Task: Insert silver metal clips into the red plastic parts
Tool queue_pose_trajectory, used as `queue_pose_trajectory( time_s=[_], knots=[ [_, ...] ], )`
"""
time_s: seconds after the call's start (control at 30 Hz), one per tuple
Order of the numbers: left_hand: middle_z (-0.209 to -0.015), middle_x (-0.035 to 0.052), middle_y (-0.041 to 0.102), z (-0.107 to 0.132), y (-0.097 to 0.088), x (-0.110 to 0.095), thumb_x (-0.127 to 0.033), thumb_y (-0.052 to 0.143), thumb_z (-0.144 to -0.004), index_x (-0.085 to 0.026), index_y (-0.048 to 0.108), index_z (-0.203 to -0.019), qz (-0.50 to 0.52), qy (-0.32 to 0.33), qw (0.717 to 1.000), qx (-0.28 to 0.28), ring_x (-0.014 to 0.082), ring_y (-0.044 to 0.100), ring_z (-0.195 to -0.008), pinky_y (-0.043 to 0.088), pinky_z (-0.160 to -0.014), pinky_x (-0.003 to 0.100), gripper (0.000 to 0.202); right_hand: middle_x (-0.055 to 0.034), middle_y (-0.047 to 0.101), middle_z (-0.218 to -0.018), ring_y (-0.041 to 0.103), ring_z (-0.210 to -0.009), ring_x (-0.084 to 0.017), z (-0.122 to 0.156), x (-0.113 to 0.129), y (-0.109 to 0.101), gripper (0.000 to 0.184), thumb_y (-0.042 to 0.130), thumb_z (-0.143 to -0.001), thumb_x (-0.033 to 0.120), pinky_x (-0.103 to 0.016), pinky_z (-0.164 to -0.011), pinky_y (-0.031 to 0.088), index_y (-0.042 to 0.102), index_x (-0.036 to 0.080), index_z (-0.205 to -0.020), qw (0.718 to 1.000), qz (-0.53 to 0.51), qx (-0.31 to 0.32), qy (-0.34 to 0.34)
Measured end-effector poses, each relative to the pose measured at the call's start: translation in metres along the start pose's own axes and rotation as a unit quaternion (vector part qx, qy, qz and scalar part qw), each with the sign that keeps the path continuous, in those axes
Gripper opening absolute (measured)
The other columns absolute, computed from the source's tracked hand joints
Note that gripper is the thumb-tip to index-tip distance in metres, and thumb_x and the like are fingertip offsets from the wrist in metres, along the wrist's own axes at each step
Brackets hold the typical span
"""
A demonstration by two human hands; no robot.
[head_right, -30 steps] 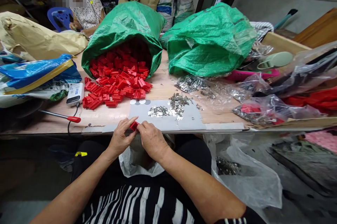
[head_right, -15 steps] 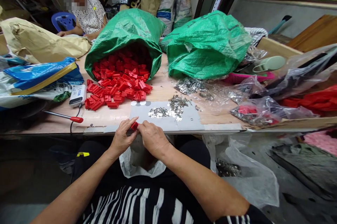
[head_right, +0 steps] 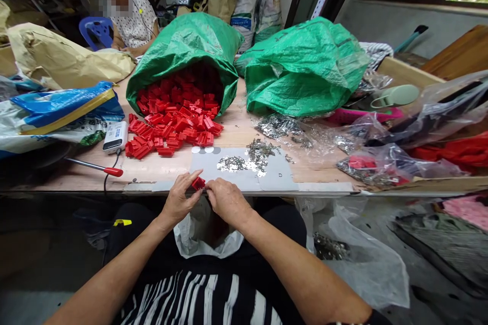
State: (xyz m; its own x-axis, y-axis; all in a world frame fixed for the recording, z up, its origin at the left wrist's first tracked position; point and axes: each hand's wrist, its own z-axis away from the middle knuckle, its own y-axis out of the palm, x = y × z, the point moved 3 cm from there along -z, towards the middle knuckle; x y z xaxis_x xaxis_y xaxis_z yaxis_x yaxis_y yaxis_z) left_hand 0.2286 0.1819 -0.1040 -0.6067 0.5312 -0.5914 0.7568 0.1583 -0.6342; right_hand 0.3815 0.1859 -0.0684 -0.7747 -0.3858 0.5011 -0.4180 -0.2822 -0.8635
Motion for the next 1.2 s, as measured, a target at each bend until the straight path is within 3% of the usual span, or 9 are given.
queue_pose_trajectory(
  time_s=[0.33,0.53,0.6,0.67,0.77,0.87,0.97,1.07,1.2],
  knots=[
    [-0.102,0.0026,0.062,0.003,0.004,0.002,-0.011,0.06,-0.081,-0.022,0.043,-0.134,-0.004,-0.02,1.0,0.011,0.0166,0.052,-0.096,0.023,-0.111,0.047,0.057,-0.0062,0.061,-0.093,0.058,-0.084,-0.018,-0.007,0.011,0.003,0.021,0.041,-0.092,0.019,-0.027,-0.072,0.04,0.06,0.016,-0.097,0.997,0.068,-0.008,0.027],
    [-0.1,0.0027,0.064,0.001,-0.002,-0.005,-0.013,0.064,-0.078,-0.022,0.05,-0.127,-0.022,-0.015,1.0,0.006,0.0185,0.053,-0.097,0.019,-0.11,0.051,0.052,-0.0067,0.057,-0.097,0.058,-0.082,-0.018,0.007,0.017,0.012,0.023,0.038,-0.094,0.021,-0.028,-0.067,0.041,0.056,0.018,-0.108,0.996,0.083,-0.034,0.028],
    [-0.1,0.0026,0.064,0.003,-0.009,-0.012,-0.018,0.068,-0.076,-0.021,0.055,-0.117,-0.006,-0.019,1.0,-0.017,0.0189,0.053,-0.098,0.021,-0.109,0.049,0.043,-0.007,0.055,-0.1,0.057,-0.088,-0.017,0.016,0.013,0.011,0.026,0.037,-0.094,0.021,-0.028,-0.073,0.043,0.053,0.019,-0.115,0.998,0.032,-0.056,-0.009],
    [-0.099,0.0029,0.063,0.006,-0.018,-0.018,-0.025,0.071,-0.075,-0.02,0.058,-0.107,0.036,-0.053,0.997,-0.036,0.0187,0.054,-0.097,0.033,-0.102,0.042,0.035,-0.0076,0.054,-0.104,0.055,-0.094,-0.017,0.025,0.004,0.006,0.027,0.035,-0.096,0.023,-0.028,-0.081,0.043,0.051,0.019,-0.117,0.994,-0.041,-0.093,-0.045],
    [-0.091,0.0019,0.062,0.015,-0.024,-0.024,-0.033,0.073,-0.072,-0.019,0.058,-0.097,0.144,-0.17,0.975,-0.025,0.0162,0.055,-0.085,0.043,-0.081,0.03,0.032,-0.0091,0.055,-0.105,0.053,-0.1,-0.017,0.036,-0.022,-0.01,0.022,0.033,-0.095,0.025,-0.03,-0.087,0.042,0.05,0.016,-0.108,0.982,-0.111,-0.153,-0.023],
    [-0.087,0.001,0.061,0.024,-0.02,-0.028,-0.032,0.076,-0.068,-0.017,0.057,-0.094,0.327,-0.29,0.899,-0.017,0.0122,0.055,-0.077,0.044,-0.074,0.025,0.035,-0.0084,0.058,-0.1,0.055,-0.092,-0.018,0.038,-0.052,-0.028,0.019,0.037,-0.092,0.026,-0.031,-0.08,0.042,0.046,0.016,-0.105,0.978,-0.095,-0.169,0.071],
    [-0.086,0.0015,0.061,0.027,-0.015,-0.038,-0.027,0.078,-0.066,-0.015,0.054,-0.091,0.526,-0.358,0.771,-0.026,0.0117,0.059,-0.078,0.047,-0.078,0.026,0.036,-0.0061,0.059,-0.091,0.054,-0.084,-0.018,0.031,-0.062,-0.04,0.017,0.044,-0.088,0.028,-0.03,-0.074,0.04,0.051,0.016,-0.098,0.984,-0.027,-0.15,0.094],
    [-0.086,0.0035,0.063,0.026,-0.015,-0.049,-0.025,0.076,-0.07,-0.015,0.052,-0.099,0.642,-0.403,0.652,-0.026,0.0159,0.064,-0.081,0.049,-0.087,0.036,0.039,-0.0057,0.059,-0.091,0.054,-0.084,-0.017,0.024,-0.046,-0.044,0.02,0.044,-0.09,0.032,-0.029,-0.074,0.039,0.055,0.016,-0.096,0.987,-0.054,-0.14,0.05],
    [-0.086,0.006,0.066,0.024,-0.02,-0.054,-0.025,0.072,-0.075,-0.013,0.054,-0.103,0.7,-0.45,0.551,-0.058,0.0182,0.067,-0.081,0.05,-0.091,0.038,0.036,-0.0047,0.057,-0.091,0.05,-0.07,-0.012,0.027,-0.006,-0.038,0.034,0.051,-0.089,0.039,-0.024,-0.065,0.041,0.054,0.017,-0.114,0.98,-0.176,-0.094,-0.022]
  ],
)
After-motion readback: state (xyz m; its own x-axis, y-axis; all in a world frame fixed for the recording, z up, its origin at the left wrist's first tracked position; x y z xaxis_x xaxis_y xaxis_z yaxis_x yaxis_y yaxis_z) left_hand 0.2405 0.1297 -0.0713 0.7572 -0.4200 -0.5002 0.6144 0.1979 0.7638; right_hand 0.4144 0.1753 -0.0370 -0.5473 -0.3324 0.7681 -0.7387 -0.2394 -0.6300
